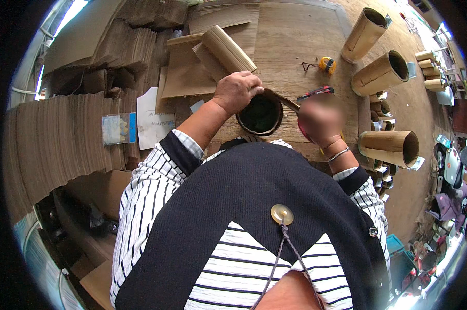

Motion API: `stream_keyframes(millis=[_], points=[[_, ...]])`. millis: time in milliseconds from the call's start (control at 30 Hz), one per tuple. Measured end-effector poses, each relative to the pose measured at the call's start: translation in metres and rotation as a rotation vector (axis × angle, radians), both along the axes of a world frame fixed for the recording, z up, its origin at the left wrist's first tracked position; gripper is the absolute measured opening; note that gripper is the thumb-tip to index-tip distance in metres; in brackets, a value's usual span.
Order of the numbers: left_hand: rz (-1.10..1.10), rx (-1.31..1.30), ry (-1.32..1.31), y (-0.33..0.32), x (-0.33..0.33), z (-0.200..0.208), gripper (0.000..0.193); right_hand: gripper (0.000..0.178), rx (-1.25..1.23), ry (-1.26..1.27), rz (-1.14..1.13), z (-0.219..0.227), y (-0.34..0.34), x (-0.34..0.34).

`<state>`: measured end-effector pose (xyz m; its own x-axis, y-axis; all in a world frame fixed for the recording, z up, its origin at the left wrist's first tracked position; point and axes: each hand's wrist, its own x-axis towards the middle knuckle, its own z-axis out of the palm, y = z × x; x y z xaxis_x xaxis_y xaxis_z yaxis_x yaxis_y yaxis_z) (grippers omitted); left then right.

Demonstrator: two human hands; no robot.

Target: The person places a small potted plant inside a corrugated cardboard tube, then secures the tube with yellow tape. They trim the tube's edge with scissors, attach a small paper label, and place the finished unit among other similar tubes on the floor.

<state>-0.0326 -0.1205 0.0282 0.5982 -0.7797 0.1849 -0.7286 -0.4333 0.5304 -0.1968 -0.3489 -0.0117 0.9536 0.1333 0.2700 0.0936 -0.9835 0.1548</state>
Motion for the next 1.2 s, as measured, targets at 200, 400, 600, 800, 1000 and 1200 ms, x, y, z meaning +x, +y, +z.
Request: stream_keyframes(millis=[200,400,600,800,1000,1200], points=[[-0.072,-0.118,-0.05,0.008,-0.01,-0.006,0.011,0.021,0.342,-0.04,-0.099,0.023,0.012,-0.001],[0.015,-0.066,0.04,0.008,-0.011,0.002,0.013,0.021,0.316,0.044,-0.118,0.018,0.007,-0.002],[-0.021,-0.105,0.013,0.018,-0.014,-0.003,0.01,0.022,0.305,-0.022,-0.071,0.028,0.01,0.0],[-0.027,-0.059,0.005,0.012,0.002,0.0,0.01,0.02,0.296,0.077,-0.082,0.023,0.002,0.001],[0.064,-0.145,0.081,0.022,-0.004,-0.004,0.011,0.027,0.352,0.006,-0.043,0.026,0.005,0.0],[-0.085,-0.093,0.018,0.009,0.01,-0.003,0.012,0.028,0.285,-0.007,-0.055,0.024,0.011,0.013]])
